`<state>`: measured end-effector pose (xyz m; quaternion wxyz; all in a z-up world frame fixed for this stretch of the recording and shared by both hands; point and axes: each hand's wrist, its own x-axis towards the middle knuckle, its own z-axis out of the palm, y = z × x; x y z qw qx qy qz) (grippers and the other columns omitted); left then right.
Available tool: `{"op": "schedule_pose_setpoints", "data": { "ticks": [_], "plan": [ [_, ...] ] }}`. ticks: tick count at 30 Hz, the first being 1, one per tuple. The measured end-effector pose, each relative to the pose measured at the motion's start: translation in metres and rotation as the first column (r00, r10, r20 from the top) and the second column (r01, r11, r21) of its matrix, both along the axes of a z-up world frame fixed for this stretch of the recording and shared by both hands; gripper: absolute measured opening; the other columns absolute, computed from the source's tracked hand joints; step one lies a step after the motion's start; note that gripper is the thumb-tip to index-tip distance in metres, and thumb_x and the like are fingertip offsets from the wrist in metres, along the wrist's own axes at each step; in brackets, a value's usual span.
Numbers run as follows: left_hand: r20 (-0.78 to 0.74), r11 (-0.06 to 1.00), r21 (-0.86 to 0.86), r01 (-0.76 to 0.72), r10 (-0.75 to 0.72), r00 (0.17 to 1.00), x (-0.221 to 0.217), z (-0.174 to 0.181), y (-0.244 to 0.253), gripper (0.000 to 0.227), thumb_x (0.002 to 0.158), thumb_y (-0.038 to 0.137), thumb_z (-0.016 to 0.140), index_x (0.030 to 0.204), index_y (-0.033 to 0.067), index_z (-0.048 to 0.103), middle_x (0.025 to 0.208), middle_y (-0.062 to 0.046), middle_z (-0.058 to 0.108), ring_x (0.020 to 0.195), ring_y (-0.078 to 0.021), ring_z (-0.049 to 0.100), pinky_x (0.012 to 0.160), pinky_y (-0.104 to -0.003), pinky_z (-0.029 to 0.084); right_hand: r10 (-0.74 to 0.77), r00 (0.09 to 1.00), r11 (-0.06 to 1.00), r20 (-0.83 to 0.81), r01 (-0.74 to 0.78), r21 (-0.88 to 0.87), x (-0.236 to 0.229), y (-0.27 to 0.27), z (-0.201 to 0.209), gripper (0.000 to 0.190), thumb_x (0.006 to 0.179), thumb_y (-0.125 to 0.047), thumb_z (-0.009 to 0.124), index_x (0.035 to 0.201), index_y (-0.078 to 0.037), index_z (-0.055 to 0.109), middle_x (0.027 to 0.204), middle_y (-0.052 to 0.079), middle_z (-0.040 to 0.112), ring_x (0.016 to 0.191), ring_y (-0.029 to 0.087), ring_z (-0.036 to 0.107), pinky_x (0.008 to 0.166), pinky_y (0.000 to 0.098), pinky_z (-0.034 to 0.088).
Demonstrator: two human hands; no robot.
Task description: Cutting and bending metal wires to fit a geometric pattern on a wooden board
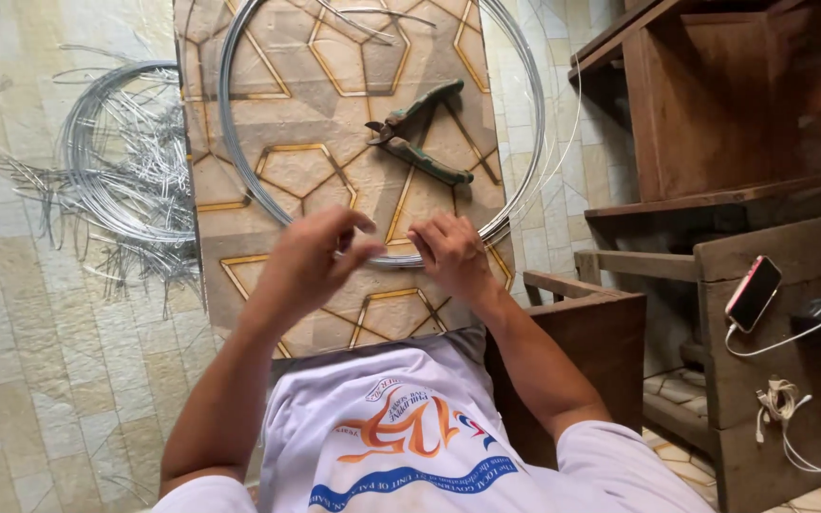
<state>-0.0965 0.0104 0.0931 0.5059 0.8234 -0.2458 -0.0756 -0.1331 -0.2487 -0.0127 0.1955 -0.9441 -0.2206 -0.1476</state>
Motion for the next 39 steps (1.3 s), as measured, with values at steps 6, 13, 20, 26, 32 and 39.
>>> {"op": "schedule_pose_setpoints", "data": {
  "ticks": [6,13,20,26,32,39],
  "plan": [
    [0.142,0.824,0.559,0.094,-0.207,0.968,-0.017,-0.085,-0.019,0.016,0.09,0.029,0.068,0.104,0.0218,0.065,0.102,-0.001,0.062,0.064,-0.0334,0.071,0.055,-0.046,0.058,-0.019,0.996,1.0,-0.087,0.019,-0.001,-0.004,-0.019,0.017,0.02,0.104,-0.028,0.061,0.091,-0.014,0.066,0.078,0.005,0.059,0.077,0.028,0.066,0.07,0.0389,0.053],
    [0.259,0.762,0.646,0.046,-0.275,0.926,-0.016,-0.112,0.01,0.014,0.087,0.013,0.061,0.089,0.0262,0.059,0.086,0.008,0.06,0.063,-0.0223,0.072,0.054,-0.034,0.055,-0.031,0.994,0.997,-0.101,0.023,-0.079,-0.03,-0.037,-0.021,0.017,0.097,-0.03,0.07,0.086,-0.017,0.067,0.083,0.001,0.063,0.084,0.022,0.069,0.074,0.0343,0.055],
    [0.094,0.672,0.737,0.079,-0.218,0.971,0.01,-0.097,0.066,0.021,0.085,0.004,0.063,0.095,0.0226,0.066,0.092,-0.001,0.069,0.067,-0.0357,0.075,0.056,-0.044,0.059,0.045,0.994,0.999,-0.098,-0.047,-0.013,-0.038,0.032,-0.009,0.019,0.098,-0.027,0.065,0.082,-0.017,0.062,0.074,0.002,0.057,0.073,0.025,0.066,0.065,0.0353,0.055],
    [0.038,0.543,0.837,0.064,-0.174,0.984,0.029,-0.085,0.108,0.02,0.09,0.007,0.064,0.096,0.024,0.07,0.099,0.0,0.072,0.071,-0.033,0.076,0.063,-0.045,0.061,0.08,0.995,0.996,-0.064,-0.078,0.031,-0.038,0.102,-0.001,0.024,0.101,-0.029,0.058,0.08,-0.017,0.057,0.069,0.002,0.052,0.066,0.025,0.064,0.058,0.0344,0.054],
    [0.017,0.534,0.846,0.009,-0.045,0.999,0.036,-0.057,0.116,0.018,0.09,0.015,0.069,0.106,0.0226,0.072,0.107,-0.003,0.071,0.075,-0.0386,0.075,0.066,-0.053,0.061,0.14,0.978,0.985,-0.154,-0.122,0.122,-0.03,0.13,0.003,0.01,0.095,-0.024,0.056,0.089,-0.016,0.057,0.074,0.003,0.053,0.073,0.026,0.066,0.063,0.0349,0.054],
    [-0.318,0.94,-0.266,-0.215,0.125,0.94,0.04,-0.034,0.083,0.036,0.114,0.021,0.042,0.131,-0.0013,0.063,0.097,-0.009,0.05,0.081,-0.0241,0.063,0.079,-0.044,0.057,0.092,0.918,0.919,-0.385,0.071,0.388,-0.016,0.106,0.032,0.018,0.099,-0.027,0.063,0.114,-0.02,0.07,0.091,0.009,0.073,0.086,0.034,0.075,0.071,0.0387,0.061]
  ]
}}
